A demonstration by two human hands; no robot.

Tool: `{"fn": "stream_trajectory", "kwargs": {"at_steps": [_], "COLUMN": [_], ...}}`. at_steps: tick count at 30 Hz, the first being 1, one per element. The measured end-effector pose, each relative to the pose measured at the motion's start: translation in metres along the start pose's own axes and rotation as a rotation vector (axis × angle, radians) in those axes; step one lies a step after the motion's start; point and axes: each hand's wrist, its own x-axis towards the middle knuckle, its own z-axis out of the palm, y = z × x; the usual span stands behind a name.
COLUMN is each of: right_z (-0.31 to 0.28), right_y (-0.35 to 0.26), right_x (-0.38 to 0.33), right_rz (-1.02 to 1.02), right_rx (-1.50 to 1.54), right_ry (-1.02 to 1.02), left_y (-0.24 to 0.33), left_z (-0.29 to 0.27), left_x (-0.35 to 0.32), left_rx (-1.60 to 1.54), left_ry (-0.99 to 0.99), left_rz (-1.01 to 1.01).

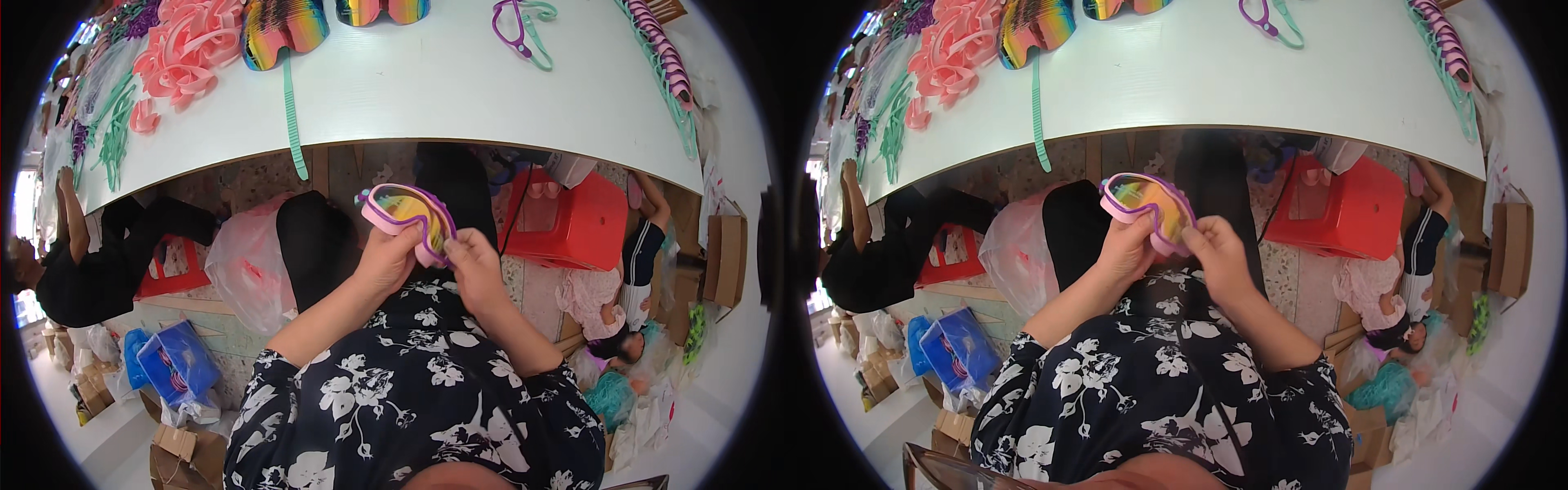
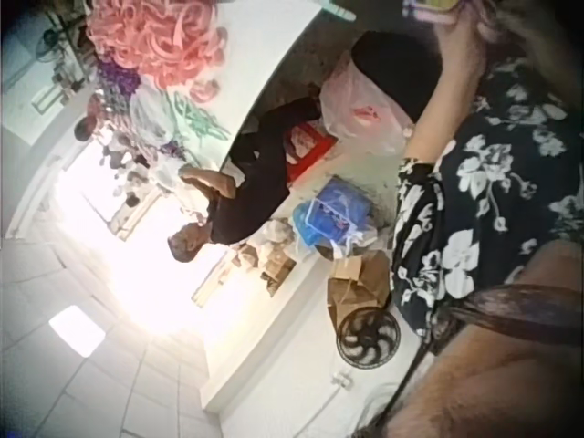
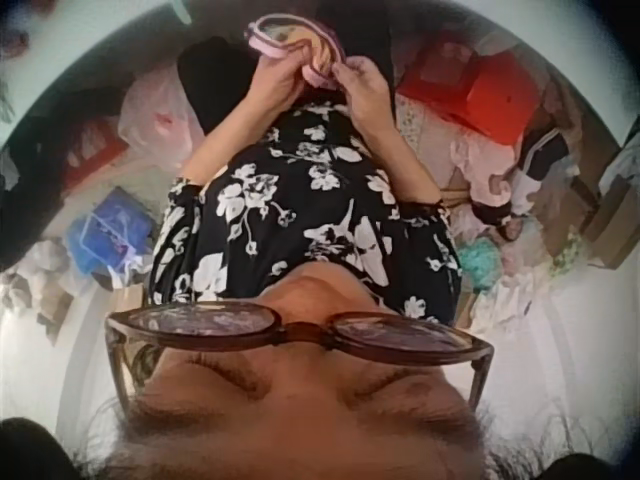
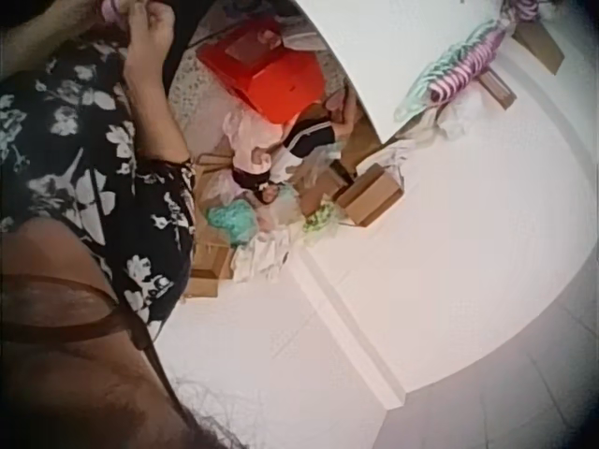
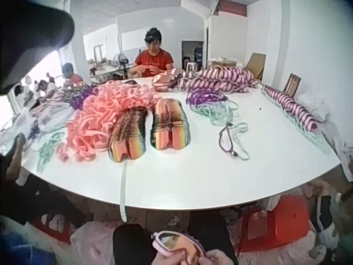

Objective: Assembling and inspecting colorful swimming goggles or protective eyewear.

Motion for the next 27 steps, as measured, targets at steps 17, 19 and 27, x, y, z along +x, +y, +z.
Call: {"fn": "stream_trajectory", "kwargs": {"at_steps": [17,19,27], "right_z": [-0.028,-0.045,-0.061], "right_y": [-0.135,-0.114,-0.040], "right_x": [0.099,0.094,-0.005], "right_rz": [-0.037,-0.143,-0.181], "right_rx": [-1.046,-0.983,-0.656], "right_ry": [-0.820,-0.667,-0.043], "left_y": [-0.021,-0.044,-0.049], "left_z": [0.023,0.009,0.007], "left_x": [0.004,0.008,0.007], "left_rx": [1.041,0.961,0.601], "left_ry": [-0.166,-0.141,-0.089], "left_rz": [0.118,0.166,-0.050]}}
